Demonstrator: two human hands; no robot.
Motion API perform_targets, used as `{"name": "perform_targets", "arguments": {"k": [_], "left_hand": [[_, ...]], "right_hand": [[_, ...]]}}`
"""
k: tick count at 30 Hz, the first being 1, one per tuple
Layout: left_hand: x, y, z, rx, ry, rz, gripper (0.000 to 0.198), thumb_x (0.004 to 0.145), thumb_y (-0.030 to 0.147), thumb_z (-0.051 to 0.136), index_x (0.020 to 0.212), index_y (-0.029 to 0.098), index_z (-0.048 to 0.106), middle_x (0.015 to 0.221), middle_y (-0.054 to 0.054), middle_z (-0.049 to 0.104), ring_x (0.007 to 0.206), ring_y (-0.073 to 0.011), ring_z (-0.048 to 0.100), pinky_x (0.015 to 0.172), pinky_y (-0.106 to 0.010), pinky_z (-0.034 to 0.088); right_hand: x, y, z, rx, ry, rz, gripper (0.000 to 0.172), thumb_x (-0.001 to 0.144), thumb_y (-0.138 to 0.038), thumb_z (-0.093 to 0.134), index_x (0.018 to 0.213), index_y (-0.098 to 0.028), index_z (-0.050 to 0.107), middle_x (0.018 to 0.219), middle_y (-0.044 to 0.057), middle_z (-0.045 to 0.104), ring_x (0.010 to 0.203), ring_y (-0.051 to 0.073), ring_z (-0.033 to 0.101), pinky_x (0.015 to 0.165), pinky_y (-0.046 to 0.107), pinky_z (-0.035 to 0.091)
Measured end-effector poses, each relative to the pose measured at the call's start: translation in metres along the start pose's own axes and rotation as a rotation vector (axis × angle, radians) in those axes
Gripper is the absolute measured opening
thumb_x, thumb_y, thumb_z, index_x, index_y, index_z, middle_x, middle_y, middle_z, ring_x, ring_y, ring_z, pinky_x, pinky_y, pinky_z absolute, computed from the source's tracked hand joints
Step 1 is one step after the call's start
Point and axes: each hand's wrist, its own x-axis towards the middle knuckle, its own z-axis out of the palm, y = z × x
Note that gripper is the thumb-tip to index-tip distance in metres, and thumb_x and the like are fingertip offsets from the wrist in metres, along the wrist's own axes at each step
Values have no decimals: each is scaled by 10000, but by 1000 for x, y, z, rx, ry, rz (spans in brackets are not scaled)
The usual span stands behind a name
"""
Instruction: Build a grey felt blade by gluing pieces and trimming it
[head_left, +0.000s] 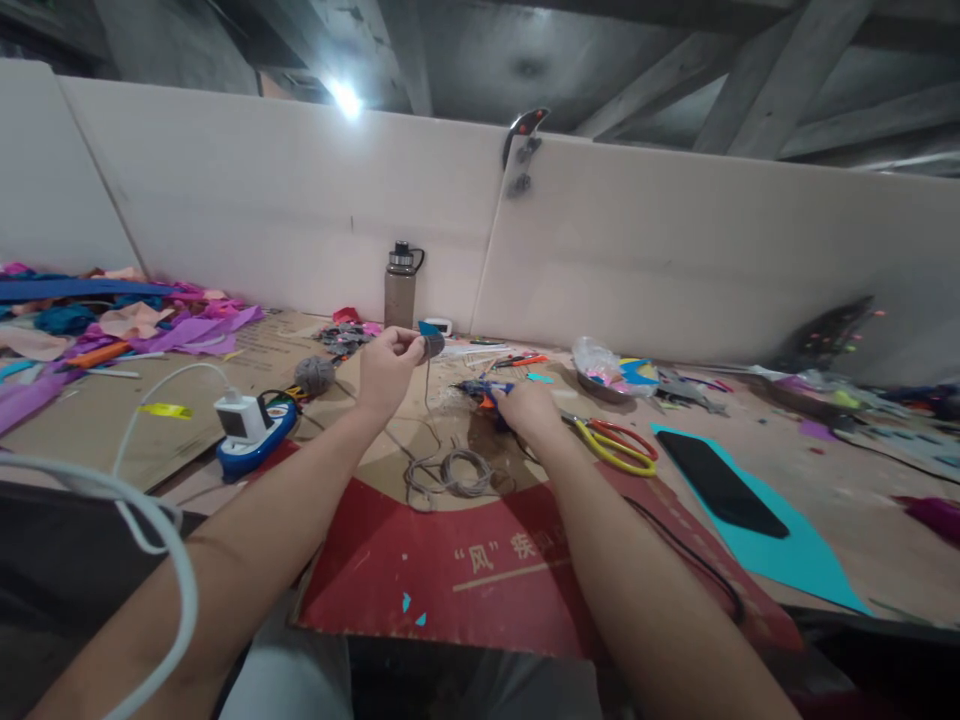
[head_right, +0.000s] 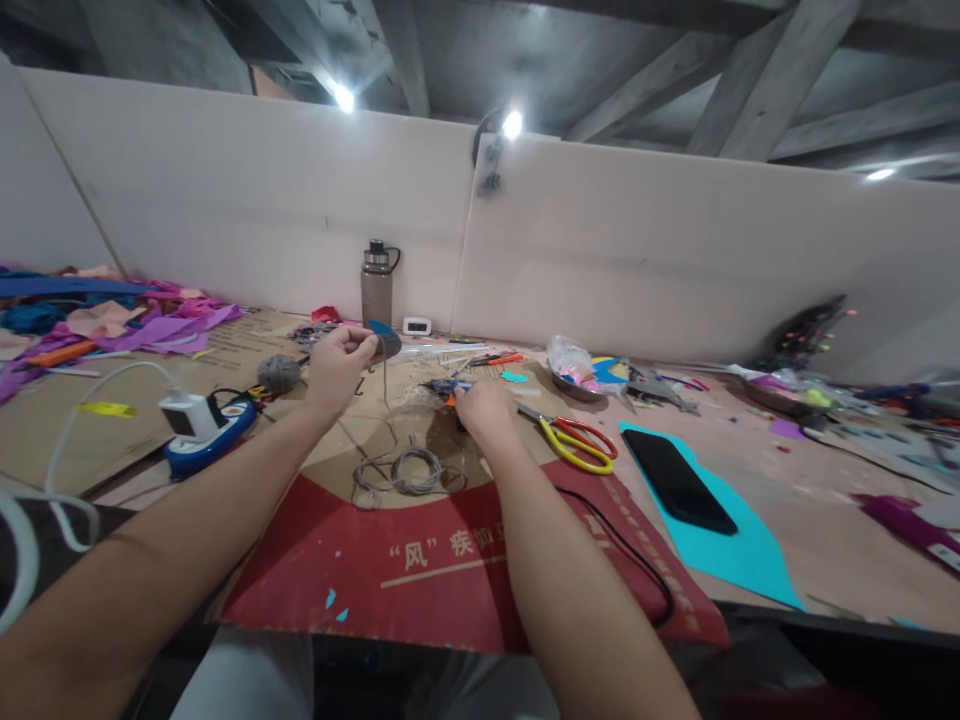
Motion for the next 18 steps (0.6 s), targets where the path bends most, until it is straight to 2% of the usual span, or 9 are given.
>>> {"name": "perform_targets", "arguments": {"k": [2, 4, 6, 8, 11, 13, 15, 18], "left_hand": [[-3, 4, -1, 136, 20, 83, 113, 718, 273, 630, 753, 166, 640, 660, -4, 654, 601, -127, 612, 601, -226, 471], [-6, 8, -1, 235, 11, 171, 88, 723, 253, 622, 740, 172, 649, 665, -3, 651, 609, -124, 599, 604, -217, 446], [-10, 9, 0, 268, -24, 236, 66, 724, 226, 615, 745, 179, 655, 681, -3, 654, 616, -121, 587, 629, -219, 441], [-13, 10, 1, 279, -56, 262, 65, 715, 203, 619, 761, 188, 662, 706, -4, 662, 642, -126, 587, 670, -225, 443], [-15, 10, 2, 301, -76, 255, 87, 708, 193, 622, 781, 194, 670, 732, -5, 668, 671, -131, 593, 703, -231, 443], [-14, 10, 3, 287, -73, 228, 82, 706, 201, 625, 775, 187, 669, 731, -8, 668, 662, -127, 594, 692, -228, 447], [-13, 10, 5, 242, -63, 169, 76, 701, 218, 634, 757, 176, 665, 714, -12, 666, 648, -127, 598, 673, -230, 458], [-12, 9, 8, 129, -78, 42, 92, 699, 247, 639, 734, 163, 651, 674, -13, 657, 615, -134, 606, 632, -244, 488]], "right_hand": [[-3, -13, -2, -50, 20, 35, 297, 681, -339, 594, 495, -231, 390, 592, 100, 563, 809, 274, 596, 778, 424, 426], [-7, -32, 3, 8, 1, 20, 232, 739, -399, 526, 615, -212, 465, 651, 48, 569, 755, 206, 574, 772, 382, 437], [-10, -51, 13, 350, -49, 44, 208, 724, -398, 547, 764, -208, 472, 743, 16, 575, 738, 161, 564, 766, 348, 452], [-14, -67, 23, 730, -155, 72, 281, 673, -341, 604, 854, -213, 431, 817, 1, 587, 780, 134, 580, 798, 322, 460], [-20, -80, 30, 1048, -295, 128, 360, 652, -289, 638, 914, -225, 398, 776, -46, 563, 660, 102, 558, 724, 298, 479], [-20, -80, 28, 1049, -284, 149, 351, 661, -301, 641, 919, -230, 415, 699, -82, 499, 553, 79, 475, 608, 257, 459], [-19, -78, 23, 914, -196, 112, 281, 682, -315, 620, 892, -225, 455, 661, -86, 447, 536, 78, 418, 540, 224, 410], [-16, -75, 16, 623, -35, -18, 134, 724, -280, 562, 821, -203, 513, 683, -46, 486, 603, 103, 437, 583, 240, 397]]}}
